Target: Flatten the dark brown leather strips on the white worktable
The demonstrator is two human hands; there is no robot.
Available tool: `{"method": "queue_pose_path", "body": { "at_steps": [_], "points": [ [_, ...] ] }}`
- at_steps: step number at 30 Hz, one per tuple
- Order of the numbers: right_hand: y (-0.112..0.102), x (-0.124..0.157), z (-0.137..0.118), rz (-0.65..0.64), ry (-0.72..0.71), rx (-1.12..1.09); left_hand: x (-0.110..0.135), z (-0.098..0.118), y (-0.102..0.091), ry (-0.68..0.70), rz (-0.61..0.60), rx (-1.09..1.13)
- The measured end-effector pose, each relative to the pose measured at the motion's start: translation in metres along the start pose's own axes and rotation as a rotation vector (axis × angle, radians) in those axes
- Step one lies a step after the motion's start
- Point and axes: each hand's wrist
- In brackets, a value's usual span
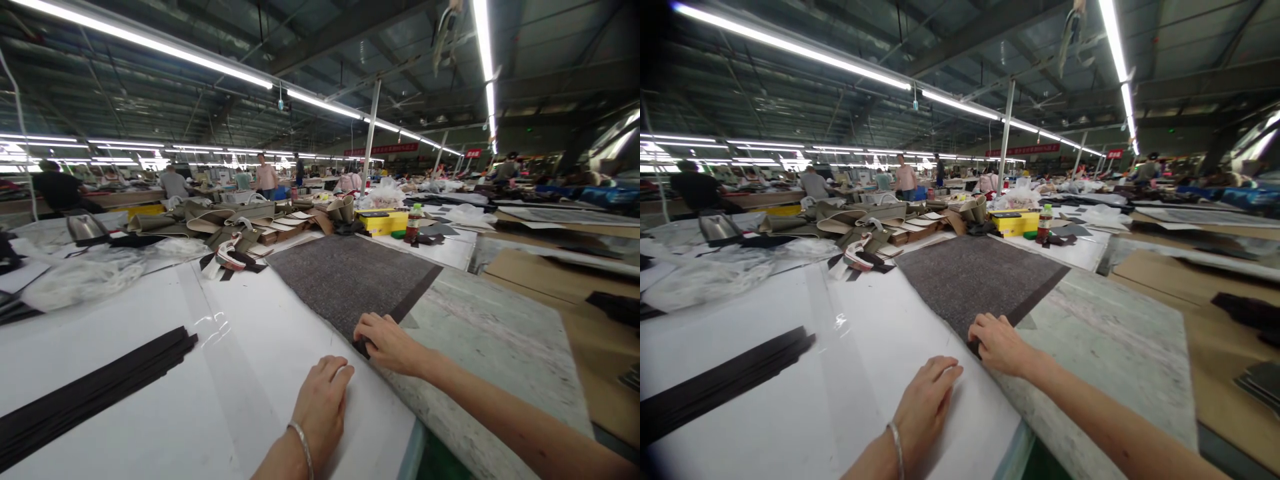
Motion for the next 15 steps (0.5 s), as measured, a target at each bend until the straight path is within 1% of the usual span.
{"method": "queue_pose_path", "body": {
  "at_steps": [3,8,12,15],
  "points": [
    [0.000,0.002,0.003,0.006,0.003,0.009,-0.011,0.001,0.007,0.007,-0.035,-0.036],
    [0.004,0.008,0.003,0.046,0.049,-0.009,-0.025,-0.002,0.019,0.019,-0.096,-0.100],
    [0.005,0.017,-0.001,0.061,0.094,-0.023,-0.029,-0.003,0.023,0.026,-0.115,-0.123],
    [0.004,0.020,-0.003,0.050,0.095,-0.023,-0.028,-0.003,0.023,0.014,-0.121,-0.135]
  ]
}}
Point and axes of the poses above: each hand's wrist, its own x-axis away from the middle knuckle, its own y-axis out of the palm, z = x × y, and after that the axes turned 5 degrees about -y, right-handed
